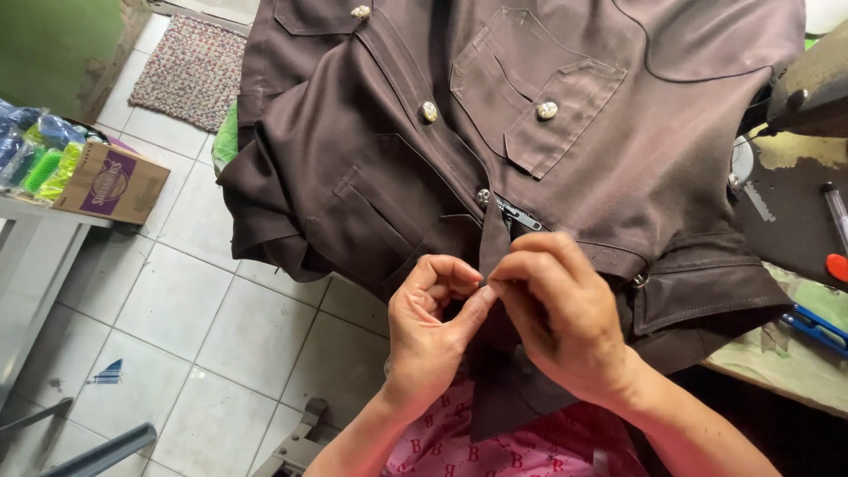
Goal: Hand-sewing buttons onto a brown uniform jacket at a sewing workstation.
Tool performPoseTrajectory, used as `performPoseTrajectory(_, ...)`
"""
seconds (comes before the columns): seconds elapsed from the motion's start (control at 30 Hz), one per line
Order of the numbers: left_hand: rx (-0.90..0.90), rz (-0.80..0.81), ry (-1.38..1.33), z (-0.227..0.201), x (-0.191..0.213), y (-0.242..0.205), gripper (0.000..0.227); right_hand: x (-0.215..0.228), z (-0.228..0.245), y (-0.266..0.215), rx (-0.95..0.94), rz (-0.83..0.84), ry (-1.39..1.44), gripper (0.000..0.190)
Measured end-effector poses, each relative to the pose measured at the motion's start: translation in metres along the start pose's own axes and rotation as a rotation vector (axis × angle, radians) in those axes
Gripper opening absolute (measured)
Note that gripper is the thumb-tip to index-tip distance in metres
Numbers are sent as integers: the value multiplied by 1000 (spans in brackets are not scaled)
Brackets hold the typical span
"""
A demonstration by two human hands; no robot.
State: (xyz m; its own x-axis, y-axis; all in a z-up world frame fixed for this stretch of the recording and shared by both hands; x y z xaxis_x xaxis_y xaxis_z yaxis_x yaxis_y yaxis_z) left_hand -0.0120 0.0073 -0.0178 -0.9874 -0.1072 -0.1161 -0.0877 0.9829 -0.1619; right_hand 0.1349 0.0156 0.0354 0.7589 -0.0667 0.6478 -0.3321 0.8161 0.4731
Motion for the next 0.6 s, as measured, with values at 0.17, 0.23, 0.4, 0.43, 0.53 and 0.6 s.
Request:
performPoseTrajectory(0.17, 23, -23, -19, -1, -1, 1, 10, 24, 10, 4, -273, -251, 618, 5)
performPoseTrajectory(0.23, 4, -5, -47, 0, -1, 0, 8, 42, 18, 1, -223, -263, 513, 3)
performPoseTrajectory(0.4, 18, 33, -108, 5, -5, -1, 7, 69, 22, -23, -337, -461, 572, 19)
performPoseTrajectory(0.43, 11, 24, -101, 4, -5, -1, 7, 69, 17, -23, -289, -451, 498, 22)
performPoseTrajectory(0.53, -8, 15, -75, 2, -6, -1, 6, 70, 5, -24, -256, -440, 374, 24)
performPoseTrajectory(0.6, -18, 8, -56, 4, -5, -2, 6, 66, -3, -26, -271, -434, 328, 23)
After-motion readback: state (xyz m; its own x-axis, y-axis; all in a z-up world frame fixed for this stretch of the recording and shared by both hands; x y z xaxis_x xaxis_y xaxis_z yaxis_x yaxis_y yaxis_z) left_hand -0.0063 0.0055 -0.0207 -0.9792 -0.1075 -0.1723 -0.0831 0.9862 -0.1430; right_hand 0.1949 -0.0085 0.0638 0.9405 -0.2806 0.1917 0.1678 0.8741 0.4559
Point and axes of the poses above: each hand's wrist, its own y-axis towards the middle knuckle, its own x-axis out of the back of the hand, z = x × y, the point moved 3 cm from there along y, towards the middle knuckle, and after that the axes turned 2 degrees about -z, right-handed, at the moved point
